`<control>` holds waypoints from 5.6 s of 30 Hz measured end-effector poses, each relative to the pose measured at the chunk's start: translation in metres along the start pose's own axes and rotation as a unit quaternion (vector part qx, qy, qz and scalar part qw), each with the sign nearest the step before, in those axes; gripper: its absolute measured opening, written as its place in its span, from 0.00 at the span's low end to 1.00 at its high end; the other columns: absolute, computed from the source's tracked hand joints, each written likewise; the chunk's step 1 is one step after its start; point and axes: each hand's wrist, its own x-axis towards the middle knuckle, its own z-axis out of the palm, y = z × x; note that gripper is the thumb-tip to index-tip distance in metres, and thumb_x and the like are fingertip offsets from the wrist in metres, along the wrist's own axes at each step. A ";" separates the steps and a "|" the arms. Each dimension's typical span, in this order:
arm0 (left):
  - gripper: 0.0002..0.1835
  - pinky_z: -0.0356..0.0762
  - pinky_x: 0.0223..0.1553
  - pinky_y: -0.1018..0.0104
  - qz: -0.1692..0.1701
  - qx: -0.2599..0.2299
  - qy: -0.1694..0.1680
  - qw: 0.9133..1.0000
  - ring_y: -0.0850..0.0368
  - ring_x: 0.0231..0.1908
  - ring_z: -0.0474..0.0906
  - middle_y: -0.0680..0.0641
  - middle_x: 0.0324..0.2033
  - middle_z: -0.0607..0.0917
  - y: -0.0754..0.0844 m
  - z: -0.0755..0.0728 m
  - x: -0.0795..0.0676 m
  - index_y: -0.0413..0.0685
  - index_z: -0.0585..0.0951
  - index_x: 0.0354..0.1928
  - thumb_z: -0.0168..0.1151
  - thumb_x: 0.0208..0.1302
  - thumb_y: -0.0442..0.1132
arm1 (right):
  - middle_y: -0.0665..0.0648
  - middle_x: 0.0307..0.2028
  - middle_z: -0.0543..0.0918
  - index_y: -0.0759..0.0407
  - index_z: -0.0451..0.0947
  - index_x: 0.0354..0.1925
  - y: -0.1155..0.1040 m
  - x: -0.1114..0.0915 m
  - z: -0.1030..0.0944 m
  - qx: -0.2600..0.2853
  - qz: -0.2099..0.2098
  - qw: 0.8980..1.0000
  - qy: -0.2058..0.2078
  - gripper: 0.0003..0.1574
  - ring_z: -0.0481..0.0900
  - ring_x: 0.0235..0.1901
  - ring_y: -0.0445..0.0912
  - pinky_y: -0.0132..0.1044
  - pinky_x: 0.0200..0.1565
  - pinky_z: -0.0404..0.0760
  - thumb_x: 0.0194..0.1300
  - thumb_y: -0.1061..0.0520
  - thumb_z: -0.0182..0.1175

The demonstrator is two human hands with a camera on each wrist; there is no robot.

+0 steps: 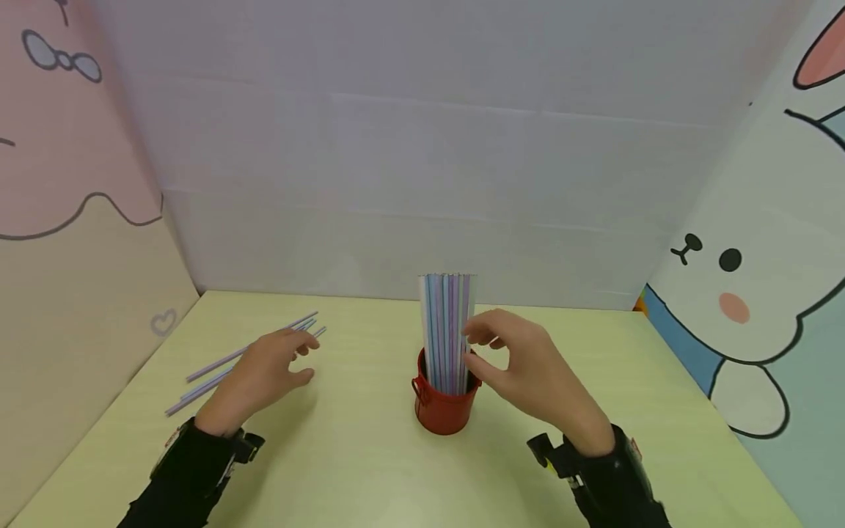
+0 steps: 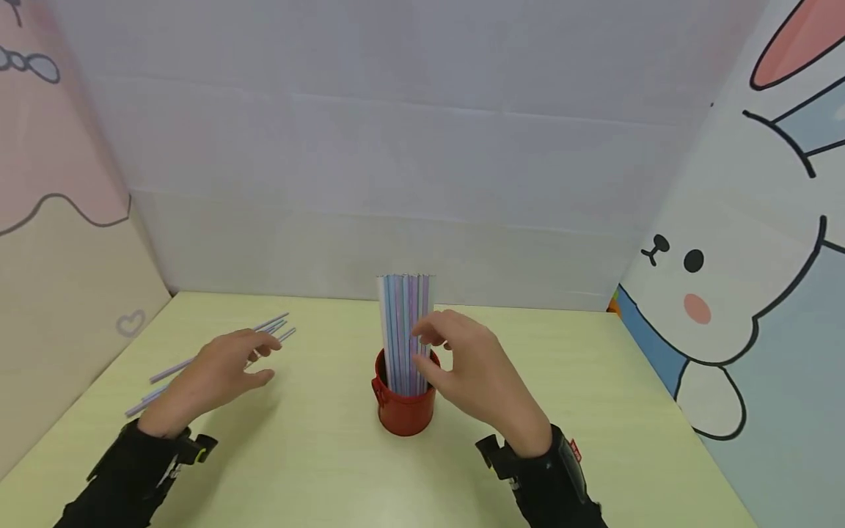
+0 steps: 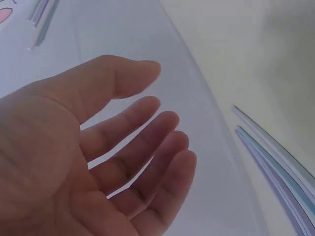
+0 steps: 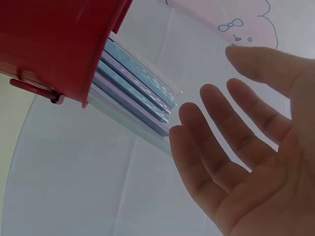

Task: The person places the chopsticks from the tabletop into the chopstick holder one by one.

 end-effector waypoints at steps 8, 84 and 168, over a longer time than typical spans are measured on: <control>0.14 0.71 0.29 0.58 -0.053 0.044 -0.009 0.998 0.55 0.28 0.71 0.48 0.27 0.78 -0.039 -0.003 -0.031 0.41 0.81 0.38 0.71 0.47 0.31 | 0.41 0.44 0.74 0.46 0.73 0.50 -0.003 -0.013 0.010 -0.006 -0.042 0.997 -0.059 0.21 0.70 0.42 0.36 0.35 0.44 0.77 0.58 0.53 0.68; 0.10 0.70 0.28 0.74 0.224 0.002 0.037 0.974 0.65 0.29 0.67 0.61 0.30 0.80 0.160 0.001 0.029 0.55 0.82 0.35 0.73 0.51 0.38 | 0.41 0.37 0.79 0.49 0.82 0.36 -0.020 -0.021 0.028 -0.073 -0.034 0.996 -0.040 0.12 0.71 0.35 0.37 0.30 0.36 0.77 0.53 0.59 0.72; 0.28 0.77 0.38 0.61 0.014 -0.061 -0.023 0.998 0.55 0.42 0.75 0.51 0.45 0.78 0.051 0.030 0.038 0.51 0.74 0.58 0.71 0.54 0.44 | 0.45 0.40 0.78 0.50 0.77 0.45 0.023 -0.012 0.013 -0.001 0.049 0.995 0.085 0.17 0.75 0.37 0.40 0.37 0.34 0.81 0.57 0.57 0.69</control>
